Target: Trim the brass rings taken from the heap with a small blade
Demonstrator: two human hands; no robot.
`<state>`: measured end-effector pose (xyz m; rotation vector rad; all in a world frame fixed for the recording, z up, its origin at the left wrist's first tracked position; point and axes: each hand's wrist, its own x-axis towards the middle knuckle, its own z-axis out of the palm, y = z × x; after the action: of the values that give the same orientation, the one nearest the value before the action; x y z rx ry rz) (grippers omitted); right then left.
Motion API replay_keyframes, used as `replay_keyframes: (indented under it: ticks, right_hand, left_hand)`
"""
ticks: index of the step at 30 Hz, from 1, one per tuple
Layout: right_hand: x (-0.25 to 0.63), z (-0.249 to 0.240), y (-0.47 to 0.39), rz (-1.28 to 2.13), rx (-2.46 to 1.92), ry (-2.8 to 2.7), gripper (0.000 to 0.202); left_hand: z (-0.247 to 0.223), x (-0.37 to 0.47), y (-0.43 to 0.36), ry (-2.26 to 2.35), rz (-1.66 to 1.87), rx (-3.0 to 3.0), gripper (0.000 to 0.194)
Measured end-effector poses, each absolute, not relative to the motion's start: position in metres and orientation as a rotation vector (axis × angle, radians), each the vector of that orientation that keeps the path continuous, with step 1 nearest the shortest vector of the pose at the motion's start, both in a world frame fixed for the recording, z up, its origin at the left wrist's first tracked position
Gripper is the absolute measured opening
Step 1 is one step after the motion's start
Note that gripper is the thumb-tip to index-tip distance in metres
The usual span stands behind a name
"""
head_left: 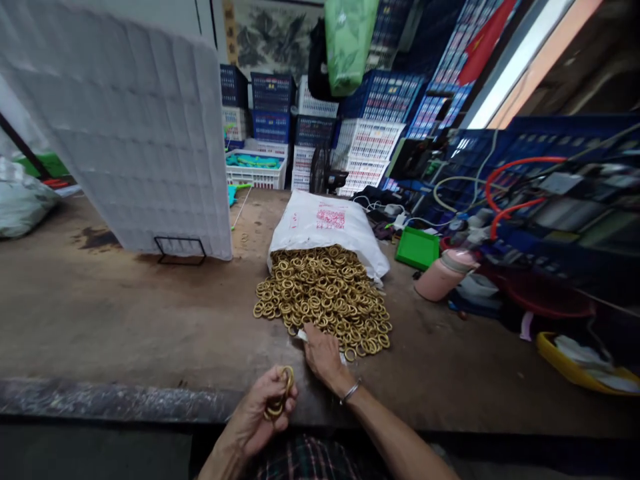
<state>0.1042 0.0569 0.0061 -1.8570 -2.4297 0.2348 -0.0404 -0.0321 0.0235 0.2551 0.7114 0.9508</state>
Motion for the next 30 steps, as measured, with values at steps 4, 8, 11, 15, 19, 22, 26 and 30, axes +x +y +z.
replay_keyframes:
  ticks: [4,8,11,15,19,22,26,30]
  right_hand:
    - [0.11,0.002,0.051,0.246,-1.738,-2.428,0.025]
    - [0.12,-0.005,0.044,0.274,-1.639,-2.41,0.023]
    - [0.126,-0.004,0.045,0.434,-1.616,-2.291,0.017]
    - [0.132,0.004,0.051,1.0,-1.455,-1.931,0.015]
    - [0.137,0.011,0.048,1.599,-1.289,-1.497,0.019]
    - [0.141,0.017,0.042,1.804,-1.219,-1.344,0.027]
    - [0.145,0.024,0.038,1.924,-1.105,-1.322,0.029]
    - [0.147,0.025,0.038,1.997,-1.057,-1.306,0.03]
  left_hand:
    - [0.015,-0.039,-0.029,0.684,0.982,0.256,0.017]
    - [0.014,-0.04,-0.027,0.642,1.005,0.278,0.014]
    - [0.019,-0.042,-0.025,0.616,1.002,0.26,0.024]
    - [0.025,-0.04,-0.021,0.698,1.021,0.116,0.014]
    - [0.022,-0.03,-0.015,0.823,1.046,-0.011,0.021]
    - [0.021,-0.019,-0.012,0.916,1.039,0.06,0.023]
    - [0.024,-0.007,-0.009,1.022,1.105,0.417,0.026]
    - [0.024,-0.001,-0.005,1.09,1.052,0.66,0.03]
